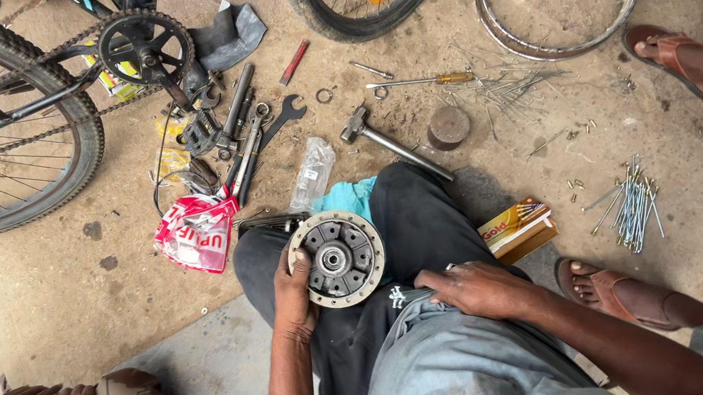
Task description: The person is assembling a bicycle wheel hub by inserting metal spokes into the hub flange while holding the assembly on their lap.
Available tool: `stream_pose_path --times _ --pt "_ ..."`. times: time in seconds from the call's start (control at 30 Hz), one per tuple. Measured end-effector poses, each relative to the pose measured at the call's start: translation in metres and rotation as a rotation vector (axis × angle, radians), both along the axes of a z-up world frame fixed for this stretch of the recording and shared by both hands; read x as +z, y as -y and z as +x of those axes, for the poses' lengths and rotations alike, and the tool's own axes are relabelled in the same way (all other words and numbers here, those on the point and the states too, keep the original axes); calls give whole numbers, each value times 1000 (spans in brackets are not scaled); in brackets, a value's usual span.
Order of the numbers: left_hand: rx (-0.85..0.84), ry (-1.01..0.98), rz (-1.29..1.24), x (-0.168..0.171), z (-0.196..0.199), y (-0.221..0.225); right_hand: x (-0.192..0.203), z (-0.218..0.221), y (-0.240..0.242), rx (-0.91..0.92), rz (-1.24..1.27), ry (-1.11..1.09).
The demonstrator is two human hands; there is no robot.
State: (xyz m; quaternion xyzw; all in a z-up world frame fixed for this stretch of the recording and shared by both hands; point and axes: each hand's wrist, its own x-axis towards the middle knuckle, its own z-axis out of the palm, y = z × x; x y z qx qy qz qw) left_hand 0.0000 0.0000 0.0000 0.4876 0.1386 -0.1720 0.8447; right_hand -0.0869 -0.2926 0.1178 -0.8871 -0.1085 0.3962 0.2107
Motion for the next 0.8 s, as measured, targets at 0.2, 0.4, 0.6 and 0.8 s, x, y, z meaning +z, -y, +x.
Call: stream_pose_path --times 0.2,0.4,0.6,0.8 --pt "56 -102 -114 8 0 -13 -31 0 -13 244 218 118" --pt "80 -94 -164 18 1 -17 -51 10 -29 371 174 41" --pt "134 -79 -190 6 7 -6 -54 18 -20 390 242 81" --pt "265 -2 -152 -8 10 14 -48 38 -6 361 469 401"
